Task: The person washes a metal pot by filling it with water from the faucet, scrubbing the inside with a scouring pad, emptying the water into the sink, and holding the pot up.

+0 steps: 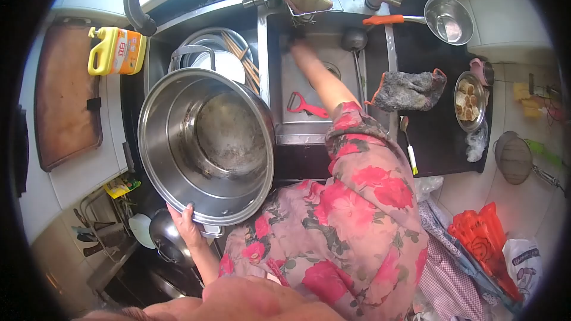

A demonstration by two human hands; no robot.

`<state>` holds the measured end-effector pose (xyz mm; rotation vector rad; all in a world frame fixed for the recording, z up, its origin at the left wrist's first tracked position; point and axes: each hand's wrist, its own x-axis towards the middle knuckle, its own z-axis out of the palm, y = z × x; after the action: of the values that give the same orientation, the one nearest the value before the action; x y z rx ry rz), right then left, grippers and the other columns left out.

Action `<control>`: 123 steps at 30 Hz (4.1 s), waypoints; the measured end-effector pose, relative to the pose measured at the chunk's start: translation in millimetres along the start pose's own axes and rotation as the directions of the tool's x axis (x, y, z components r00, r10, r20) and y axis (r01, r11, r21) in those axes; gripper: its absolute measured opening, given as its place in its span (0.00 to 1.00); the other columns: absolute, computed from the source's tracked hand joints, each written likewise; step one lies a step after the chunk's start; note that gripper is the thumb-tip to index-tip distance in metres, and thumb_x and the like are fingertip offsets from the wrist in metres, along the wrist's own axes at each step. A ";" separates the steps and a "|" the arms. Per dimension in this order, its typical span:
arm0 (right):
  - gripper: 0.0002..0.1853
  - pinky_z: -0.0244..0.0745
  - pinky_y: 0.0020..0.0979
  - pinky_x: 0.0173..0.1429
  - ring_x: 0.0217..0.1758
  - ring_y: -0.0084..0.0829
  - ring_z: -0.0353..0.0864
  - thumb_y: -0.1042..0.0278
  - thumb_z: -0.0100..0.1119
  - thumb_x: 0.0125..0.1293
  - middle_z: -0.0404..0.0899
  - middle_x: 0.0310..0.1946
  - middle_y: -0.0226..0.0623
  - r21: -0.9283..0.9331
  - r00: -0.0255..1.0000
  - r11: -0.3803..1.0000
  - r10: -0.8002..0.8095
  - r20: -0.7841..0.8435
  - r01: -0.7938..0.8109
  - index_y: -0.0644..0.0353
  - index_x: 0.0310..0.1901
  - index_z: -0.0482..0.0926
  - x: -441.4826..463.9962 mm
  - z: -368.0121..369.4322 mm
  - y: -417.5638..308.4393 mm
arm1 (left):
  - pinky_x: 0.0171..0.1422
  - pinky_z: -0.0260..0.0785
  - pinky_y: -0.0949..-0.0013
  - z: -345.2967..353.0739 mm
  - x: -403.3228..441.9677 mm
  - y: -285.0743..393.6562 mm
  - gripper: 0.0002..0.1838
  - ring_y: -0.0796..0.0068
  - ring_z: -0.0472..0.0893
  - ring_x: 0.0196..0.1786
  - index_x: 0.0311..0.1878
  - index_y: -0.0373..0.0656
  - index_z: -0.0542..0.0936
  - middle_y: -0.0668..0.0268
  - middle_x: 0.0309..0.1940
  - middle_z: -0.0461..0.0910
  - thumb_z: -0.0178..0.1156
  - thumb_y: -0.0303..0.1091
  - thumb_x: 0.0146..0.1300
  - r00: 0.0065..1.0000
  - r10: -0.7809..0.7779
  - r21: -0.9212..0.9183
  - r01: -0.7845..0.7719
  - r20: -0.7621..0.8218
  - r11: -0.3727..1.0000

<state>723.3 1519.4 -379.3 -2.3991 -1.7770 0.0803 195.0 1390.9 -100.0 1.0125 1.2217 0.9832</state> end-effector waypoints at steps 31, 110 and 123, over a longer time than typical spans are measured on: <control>0.23 0.84 0.34 0.45 0.56 0.34 0.79 0.70 0.62 0.57 0.80 0.50 0.48 0.951 0.874 0.049 0.411 0.259 -0.305 0.68 0.56 0.75 -57.8 -140.1 26.6 | 0.63 0.63 0.67 -4.4 20.7 -1.7 0.29 0.70 0.73 0.55 0.68 0.40 0.62 0.62 0.56 0.72 0.50 0.23 0.61 0.999 -0.037 0.045 0.038 -0.012 0.998; 0.10 0.81 0.35 0.31 0.20 0.37 0.84 0.66 0.51 0.68 0.81 0.21 0.46 0.498 0.970 0.864 0.182 -0.163 -0.078 0.64 0.35 0.77 90.5 -201.2 -138.9 | 0.59 0.73 0.40 8.7 77.2 117.5 0.33 0.47 0.78 0.56 0.64 0.36 0.62 0.50 0.56 0.72 0.43 0.17 0.49 0.916 -0.250 -0.273 0.339 0.313 0.900; 0.17 0.80 0.31 0.28 0.27 0.31 0.83 0.61 0.54 0.63 0.81 0.28 0.43 0.858 0.999 0.512 0.003 0.048 -0.043 0.72 0.38 0.80 59.2 -237.2 -183.4 | 0.47 0.82 0.51 11.4 134.0 152.1 0.31 0.52 0.83 0.42 0.61 0.34 0.63 0.49 0.49 0.75 0.43 0.18 0.47 0.901 -0.169 -0.022 0.193 0.400 0.981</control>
<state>599.3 1606.2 -113.9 -1.6453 -1.2195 0.8239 211.3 1558.8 13.0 0.9728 0.9207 0.6257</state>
